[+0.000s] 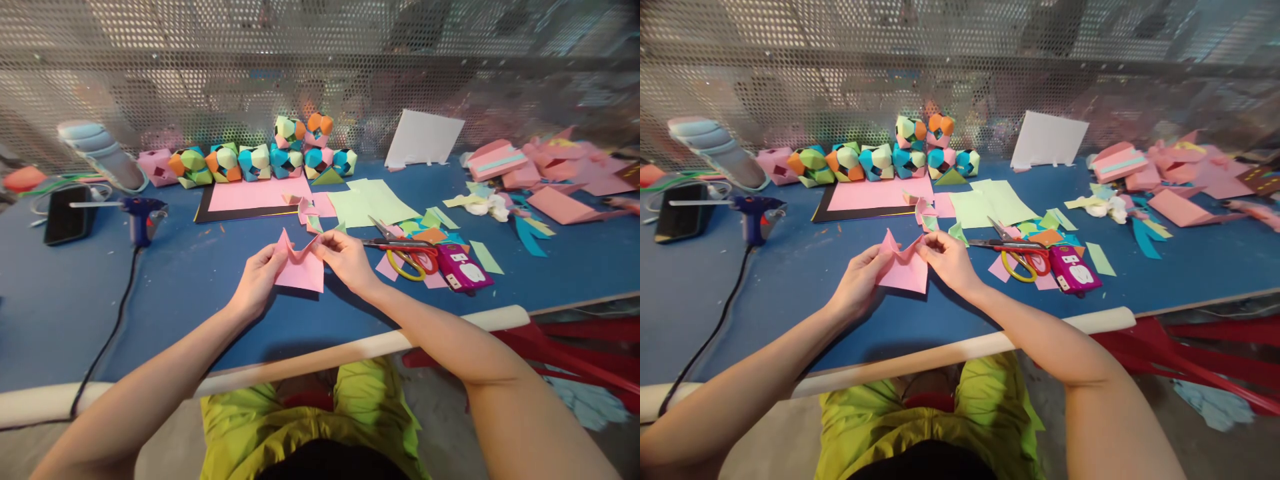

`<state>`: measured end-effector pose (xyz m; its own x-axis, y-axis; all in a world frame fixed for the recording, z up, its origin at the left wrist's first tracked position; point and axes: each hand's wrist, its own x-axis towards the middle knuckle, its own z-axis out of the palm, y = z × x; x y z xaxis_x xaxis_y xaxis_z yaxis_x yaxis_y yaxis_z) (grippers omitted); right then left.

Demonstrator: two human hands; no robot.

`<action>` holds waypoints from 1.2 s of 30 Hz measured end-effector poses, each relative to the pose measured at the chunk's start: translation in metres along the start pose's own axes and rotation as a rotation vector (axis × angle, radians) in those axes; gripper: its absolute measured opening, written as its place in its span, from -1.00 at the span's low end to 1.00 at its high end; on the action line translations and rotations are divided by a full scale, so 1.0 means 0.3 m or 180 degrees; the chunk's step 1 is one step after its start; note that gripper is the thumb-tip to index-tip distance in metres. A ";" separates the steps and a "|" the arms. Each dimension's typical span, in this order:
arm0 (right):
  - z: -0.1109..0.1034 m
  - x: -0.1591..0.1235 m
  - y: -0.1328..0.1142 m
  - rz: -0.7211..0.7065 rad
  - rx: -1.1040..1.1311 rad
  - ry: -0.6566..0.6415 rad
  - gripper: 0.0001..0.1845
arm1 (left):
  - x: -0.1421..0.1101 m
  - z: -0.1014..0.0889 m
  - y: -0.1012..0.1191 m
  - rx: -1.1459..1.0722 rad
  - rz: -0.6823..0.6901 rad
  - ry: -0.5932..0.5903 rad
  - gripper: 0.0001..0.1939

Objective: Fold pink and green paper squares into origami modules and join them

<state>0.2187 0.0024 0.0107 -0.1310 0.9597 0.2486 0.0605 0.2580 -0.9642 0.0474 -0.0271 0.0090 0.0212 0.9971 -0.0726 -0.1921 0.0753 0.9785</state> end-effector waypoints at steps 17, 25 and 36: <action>-0.008 0.000 -0.013 0.0087 0.0181 -0.0042 -0.75 | -0.010 0.010 0.008 0.0038 -0.0227 -0.0011 -0.71; -0.012 -0.001 -0.014 0.0410 0.0270 -0.0188 -0.77 | -0.007 0.002 0.025 -0.0254 -0.0211 0.0100 -0.70; -0.010 0.001 -0.015 0.0471 0.0355 -0.0128 -0.79 | -0.006 0.013 0.031 -0.0364 -0.0399 0.0039 -0.68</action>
<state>0.2213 0.0019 0.0154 -0.1683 0.9805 0.1014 -0.0276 0.0982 -0.9948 0.0494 -0.0283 0.0190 0.0401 0.9798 -0.1959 -0.2990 0.1988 0.9333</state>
